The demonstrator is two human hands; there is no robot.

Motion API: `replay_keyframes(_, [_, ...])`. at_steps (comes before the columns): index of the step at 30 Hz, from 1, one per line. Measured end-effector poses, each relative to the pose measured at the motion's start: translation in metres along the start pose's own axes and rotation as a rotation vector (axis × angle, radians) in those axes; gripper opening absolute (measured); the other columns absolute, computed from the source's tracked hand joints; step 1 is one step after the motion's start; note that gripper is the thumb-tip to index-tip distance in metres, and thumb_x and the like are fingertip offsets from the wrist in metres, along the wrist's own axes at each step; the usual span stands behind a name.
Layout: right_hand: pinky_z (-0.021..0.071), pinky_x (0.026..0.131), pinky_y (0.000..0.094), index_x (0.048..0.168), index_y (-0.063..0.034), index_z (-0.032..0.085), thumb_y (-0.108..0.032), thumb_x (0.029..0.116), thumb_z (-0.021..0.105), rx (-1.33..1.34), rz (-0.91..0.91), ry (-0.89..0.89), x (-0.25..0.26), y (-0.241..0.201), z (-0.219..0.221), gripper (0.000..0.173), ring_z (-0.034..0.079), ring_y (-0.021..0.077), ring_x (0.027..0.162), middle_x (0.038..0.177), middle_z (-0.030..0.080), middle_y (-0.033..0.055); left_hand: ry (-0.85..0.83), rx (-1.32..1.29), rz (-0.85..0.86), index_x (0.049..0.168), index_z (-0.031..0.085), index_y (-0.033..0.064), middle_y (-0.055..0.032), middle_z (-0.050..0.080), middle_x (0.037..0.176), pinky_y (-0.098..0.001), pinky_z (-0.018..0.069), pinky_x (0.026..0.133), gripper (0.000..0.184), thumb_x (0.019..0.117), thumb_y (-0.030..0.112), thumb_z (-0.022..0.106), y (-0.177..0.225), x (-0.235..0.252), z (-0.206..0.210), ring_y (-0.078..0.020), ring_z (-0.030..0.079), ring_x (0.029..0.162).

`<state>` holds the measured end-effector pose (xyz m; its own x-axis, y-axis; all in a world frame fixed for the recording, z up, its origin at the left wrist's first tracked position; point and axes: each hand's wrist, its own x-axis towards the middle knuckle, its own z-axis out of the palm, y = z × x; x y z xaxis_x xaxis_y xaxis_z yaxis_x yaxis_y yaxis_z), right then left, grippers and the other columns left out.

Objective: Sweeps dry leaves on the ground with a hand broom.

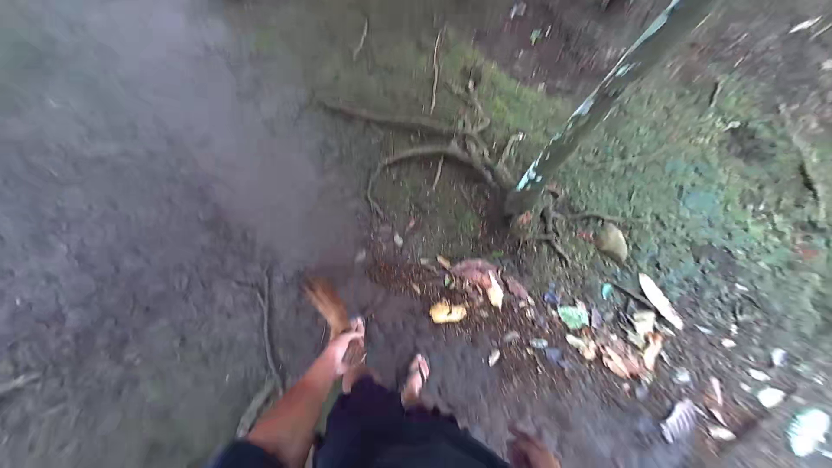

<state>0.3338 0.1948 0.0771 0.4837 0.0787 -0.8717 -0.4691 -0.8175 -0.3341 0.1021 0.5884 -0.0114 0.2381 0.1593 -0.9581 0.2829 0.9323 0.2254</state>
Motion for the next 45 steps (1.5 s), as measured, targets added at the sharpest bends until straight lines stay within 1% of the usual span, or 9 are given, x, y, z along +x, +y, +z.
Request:
replay_keyframes(4, [0.0558, 0.08, 0.0379, 0.148, 0.001, 0.041, -0.011, 0.1061, 0.049, 0.192, 0.242, 0.114, -0.02, -0.005, 0.025, 0.044, 0.066, 0.0219, 0.091, 0.122, 0.061, 0.0233, -0.215, 0.227, -0.234, 0.132, 0.054, 0.0062, -0.0128, 0.065, 0.096, -0.0404, 0.0572, 0.071, 0.041, 0.0943, 0.017, 0.066, -0.014, -0.001, 0.062, -0.0223, 0.065, 0.077])
replay_keyframes(7, [0.0548, 0.079, 0.0366, 0.147, 0.0024, 0.043, -0.009, 0.107, 0.047, 0.147, 0.299, 0.092, -0.032, -0.009, 0.05, 0.042, 0.065, 0.0204, 0.089, 0.119, 0.062, 0.0222, -0.479, 0.285, -0.338, 0.162, 0.017, 0.0296, -0.0107, 0.062, 0.095, -0.0348, 0.0563, 0.064, 0.08, 0.0962, 0.015, 0.061, -0.008, -0.028, 0.068, -0.0194, 0.064, 0.072])
replay_keyframes(11, [0.0557, 0.078, 0.0388, 0.145, 0.0017, 0.046, -0.01, 0.1072, 0.047, 0.126, 0.289, 0.079, -0.026, -0.026, 0.081, 0.04, 0.066, 0.0219, 0.088, 0.116, 0.063, 0.0215, -0.677, 0.279, -0.331, 0.163, 0.008, 0.0346, -0.0107, 0.064, 0.1, -0.0325, 0.0566, 0.062, 0.085, 0.0973, 0.014, 0.058, 0.027, -0.07, 0.034, -0.018, 0.064, 0.071])
replay_keyframes(18, [0.0564, 0.077, 0.0383, 0.146, 0.0001, 0.047, -0.009, 0.1063, 0.049, 0.218, 0.245, 0.129, -0.04, -0.059, 0.106, 0.04, 0.067, 0.0231, 0.089, 0.118, 0.064, 0.0223, -0.359, 0.326, 0.013, 0.163, 0.012, 0.0328, -0.0148, 0.065, 0.104, -0.0419, 0.0596, 0.063, 0.086, 0.0962, 0.017, 0.064, 0.117, -0.086, -0.041, -0.0264, 0.068, 0.076])
replay_keyframes(24, [0.0553, 0.081, 0.036, 0.147, 0.0039, 0.042, -0.009, 0.1075, 0.044, 0.262, 0.312, 0.157, -0.084, -0.042, 0.12, 0.042, 0.066, 0.02, 0.092, 0.122, 0.061, 0.024, 0.006, 0.224, 0.036, 0.162, 0.007, 0.0321, -0.0166, 0.059, 0.111, -0.0422, 0.0578, 0.067, 0.09, 0.0954, 0.017, 0.066, 0.179, 0.047, -0.066, -0.0267, 0.065, 0.081])
replay_keyframes(30, [0.0559, 0.083, 0.0342, 0.147, 0.0037, 0.041, -0.01, 0.1081, 0.045, 0.35, 0.382, 0.21, -0.096, -0.004, 0.135, 0.042, 0.065, 0.0166, 0.096, 0.129, 0.057, 0.0226, -0.295, 0.897, -0.026, 0.166, 0.002, 0.0272, -0.0218, 0.035, 0.16, -0.0618, 0.0455, 0.107, 0.118, 0.0787, 0.021, 0.081, 0.109, 0.071, -0.004, -0.0394, 0.046, 0.14])
replay_keyframes(36, [0.0566, 0.081, 0.0382, 0.147, 0.0015, 0.044, -0.011, 0.1083, 0.044, 0.283, 0.295, 0.185, -0.072, -0.033, 0.14, 0.041, 0.068, 0.0213, 0.091, 0.118, 0.064, 0.0225, -0.435, 0.785, -0.042, 0.165, 0.005, 0.0314, -0.0246, 0.049, 0.141, -0.0454, 0.0603, 0.07, 0.111, 0.0829, 0.009, 0.076, 0.131, -0.021, -0.054, -0.0294, 0.068, 0.082])
replay_keyframes(40, [0.0564, 0.078, 0.0396, 0.146, 0.0002, 0.047, -0.01, 0.1064, 0.048, 0.317, 0.245, 0.184, -0.064, -0.062, 0.149, 0.041, 0.068, 0.0243, 0.091, 0.119, 0.065, 0.0229, -0.275, 0.683, -0.024, 0.165, 0.002, 0.0245, -0.0243, 0.045, 0.149, -0.0483, 0.0607, 0.081, 0.114, 0.081, 0.011, 0.078, 0.112, -0.063, -0.072, -0.0332, 0.068, 0.103])
replay_keyframes(45, [0.0568, 0.077, 0.0379, 0.143, 0.0009, 0.049, -0.007, 0.1049, 0.051, 0.314, 0.238, 0.161, -0.072, -0.069, 0.158, 0.039, 0.068, 0.0229, 0.089, 0.118, 0.065, 0.022, -0.135, 0.466, -0.058, 0.162, 0.013, 0.0177, -0.0241, 0.056, 0.133, -0.052, 0.0584, 0.084, 0.101, 0.0838, 0.015, 0.077, 0.088, 0.003, -0.034, -0.035, 0.066, 0.106])
